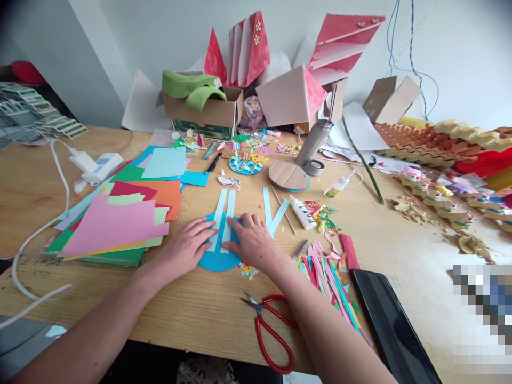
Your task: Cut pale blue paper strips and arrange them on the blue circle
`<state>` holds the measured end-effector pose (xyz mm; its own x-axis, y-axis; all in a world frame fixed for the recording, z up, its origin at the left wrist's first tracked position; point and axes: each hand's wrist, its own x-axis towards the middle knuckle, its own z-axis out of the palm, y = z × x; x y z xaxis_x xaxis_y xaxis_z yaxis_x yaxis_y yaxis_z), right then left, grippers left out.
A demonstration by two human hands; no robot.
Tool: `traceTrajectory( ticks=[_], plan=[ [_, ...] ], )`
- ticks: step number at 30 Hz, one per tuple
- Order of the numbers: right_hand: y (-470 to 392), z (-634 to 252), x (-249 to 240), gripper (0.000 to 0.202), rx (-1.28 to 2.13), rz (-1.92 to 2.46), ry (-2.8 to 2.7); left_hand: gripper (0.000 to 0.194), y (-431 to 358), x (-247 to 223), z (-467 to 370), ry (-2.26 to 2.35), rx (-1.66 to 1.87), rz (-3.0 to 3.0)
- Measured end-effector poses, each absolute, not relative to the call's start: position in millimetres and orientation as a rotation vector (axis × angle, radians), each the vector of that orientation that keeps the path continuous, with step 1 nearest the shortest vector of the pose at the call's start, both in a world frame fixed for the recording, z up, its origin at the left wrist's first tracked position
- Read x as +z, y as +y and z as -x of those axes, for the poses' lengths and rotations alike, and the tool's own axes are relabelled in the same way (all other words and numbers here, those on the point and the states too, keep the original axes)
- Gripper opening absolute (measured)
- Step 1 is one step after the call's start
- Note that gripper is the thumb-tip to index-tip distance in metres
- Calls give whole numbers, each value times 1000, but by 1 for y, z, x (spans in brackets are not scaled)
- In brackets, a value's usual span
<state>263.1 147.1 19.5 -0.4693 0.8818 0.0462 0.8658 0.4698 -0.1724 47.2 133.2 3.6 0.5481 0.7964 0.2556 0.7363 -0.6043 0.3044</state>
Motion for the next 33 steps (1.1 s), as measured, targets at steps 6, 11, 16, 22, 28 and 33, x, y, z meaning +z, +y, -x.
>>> traceTrajectory(
  ticks=[6,11,16,22,28,33],
  plan=[
    [146,-263,21,64,153,1547,-2602,32,133,5,-47,1305,566,-2624],
    [145,-262,23,63,148,1556,-2605,33,134,4,-48,1306,569,-2629],
    [145,-262,22,63,155,1547,-2595,36,134,3,-47,1304,587,-2617],
    [146,-263,22,67,172,1554,-2599,37,134,2,-48,1305,595,-2600],
    [147,-264,21,69,182,1543,-2597,36,133,2,-47,1314,595,-2600],
    [147,-264,20,68,172,1555,-2609,35,133,3,-46,1309,579,-2606]
  ],
)
